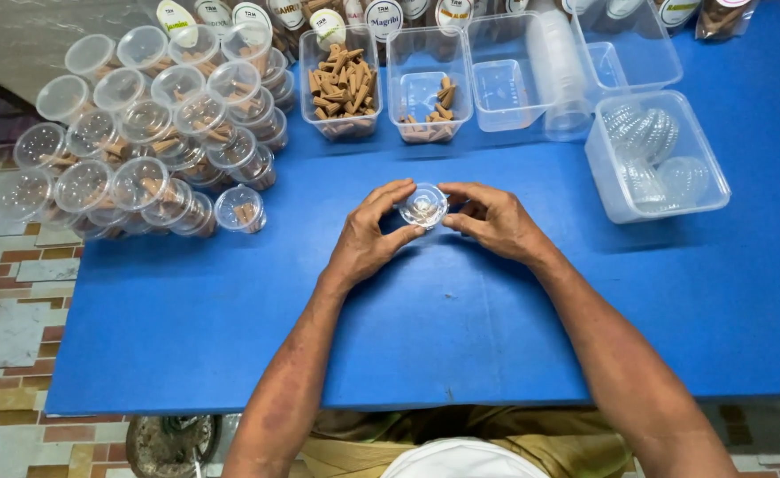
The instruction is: Packing incense cones into small plastic cups and organizing them on a table.
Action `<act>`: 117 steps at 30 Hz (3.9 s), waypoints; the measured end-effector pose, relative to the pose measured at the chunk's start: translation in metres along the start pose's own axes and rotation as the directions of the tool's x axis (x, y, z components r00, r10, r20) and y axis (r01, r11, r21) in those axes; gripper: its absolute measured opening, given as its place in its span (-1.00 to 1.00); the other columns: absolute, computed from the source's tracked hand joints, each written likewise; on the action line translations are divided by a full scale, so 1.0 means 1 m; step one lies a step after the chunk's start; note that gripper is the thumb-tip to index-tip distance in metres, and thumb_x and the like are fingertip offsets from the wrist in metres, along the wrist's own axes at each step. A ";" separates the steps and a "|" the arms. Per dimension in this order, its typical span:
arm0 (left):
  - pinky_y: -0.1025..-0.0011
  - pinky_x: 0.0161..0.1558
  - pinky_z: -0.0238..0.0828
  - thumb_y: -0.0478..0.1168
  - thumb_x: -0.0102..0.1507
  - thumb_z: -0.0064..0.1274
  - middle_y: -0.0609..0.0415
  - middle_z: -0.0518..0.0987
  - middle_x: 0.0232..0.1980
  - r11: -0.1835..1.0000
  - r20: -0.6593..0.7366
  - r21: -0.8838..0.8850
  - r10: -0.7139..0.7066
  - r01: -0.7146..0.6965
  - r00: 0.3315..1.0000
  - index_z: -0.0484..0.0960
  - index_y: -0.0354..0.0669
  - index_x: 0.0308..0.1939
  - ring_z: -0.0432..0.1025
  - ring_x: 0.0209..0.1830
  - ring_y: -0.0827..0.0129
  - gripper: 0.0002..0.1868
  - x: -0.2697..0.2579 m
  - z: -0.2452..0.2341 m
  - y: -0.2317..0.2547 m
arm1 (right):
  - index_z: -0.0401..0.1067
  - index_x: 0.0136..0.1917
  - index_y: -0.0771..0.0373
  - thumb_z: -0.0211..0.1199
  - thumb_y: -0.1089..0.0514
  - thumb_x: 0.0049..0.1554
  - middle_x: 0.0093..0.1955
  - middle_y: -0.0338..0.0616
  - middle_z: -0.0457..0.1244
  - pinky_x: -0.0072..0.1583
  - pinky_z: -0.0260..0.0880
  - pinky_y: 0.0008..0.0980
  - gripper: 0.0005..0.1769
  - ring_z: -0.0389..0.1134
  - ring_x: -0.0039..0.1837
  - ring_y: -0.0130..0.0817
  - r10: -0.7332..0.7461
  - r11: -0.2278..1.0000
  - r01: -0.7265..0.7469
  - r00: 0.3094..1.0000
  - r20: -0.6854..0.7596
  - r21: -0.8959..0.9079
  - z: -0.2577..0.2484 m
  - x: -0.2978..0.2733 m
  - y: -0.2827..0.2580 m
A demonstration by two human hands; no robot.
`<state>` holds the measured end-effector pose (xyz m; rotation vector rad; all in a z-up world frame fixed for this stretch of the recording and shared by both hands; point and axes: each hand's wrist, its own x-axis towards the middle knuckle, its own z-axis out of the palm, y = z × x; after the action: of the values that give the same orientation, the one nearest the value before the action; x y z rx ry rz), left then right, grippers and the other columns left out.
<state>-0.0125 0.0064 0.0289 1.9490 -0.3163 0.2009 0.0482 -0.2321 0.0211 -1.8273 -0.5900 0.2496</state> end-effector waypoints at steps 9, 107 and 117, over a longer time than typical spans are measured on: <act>0.14 0.37 0.35 -0.23 0.08 0.47 -0.06 0.46 0.41 0.997 0.033 -0.048 -0.058 0.060 0.998 0.32 0.03 0.52 0.36 0.41 0.02 -0.04 0.000 0.000 0.000 | 0.32 0.50 0.21 0.52 0.34 -0.01 0.22 0.16 0.33 0.00 0.56 -0.39 -0.16 0.44 0.00 -0.32 0.097 0.991 -0.102 0.994 0.049 0.092 -0.012 -0.002 -0.015; 0.12 0.18 0.23 0.20 -0.15 0.59 0.08 0.34 0.00 0.769 -0.873 0.486 0.450 0.416 0.189 0.37 -0.16 0.29 0.35 0.02 0.18 0.09 -0.038 -0.067 -0.036 | 0.54 0.26 0.32 0.38 0.28 0.17 -0.03 0.14 0.44 -0.25 0.43 -0.25 -0.63 0.46 -0.17 -0.06 -0.128 0.941 0.117 0.992 -0.016 -0.316 0.022 -0.004 -0.004; 0.36 -0.13 0.49 0.01 0.16 0.38 0.19 0.54 -0.20 0.756 -0.464 0.615 0.579 -0.226 0.670 0.62 -0.14 0.02 0.50 -0.25 0.36 -0.52 -0.009 0.000 -0.007 | 0.59 0.16 0.17 0.34 0.20 0.21 -0.19 -0.03 0.42 -0.27 0.40 -0.25 -0.76 0.41 -0.25 -0.14 -0.232 0.927 0.181 0.965 -0.123 -0.329 0.018 0.000 0.012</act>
<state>-0.0188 0.0105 0.0203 2.1493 -0.2690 1.3628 0.0435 -0.2201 0.0042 -2.0490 -0.7355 -0.1435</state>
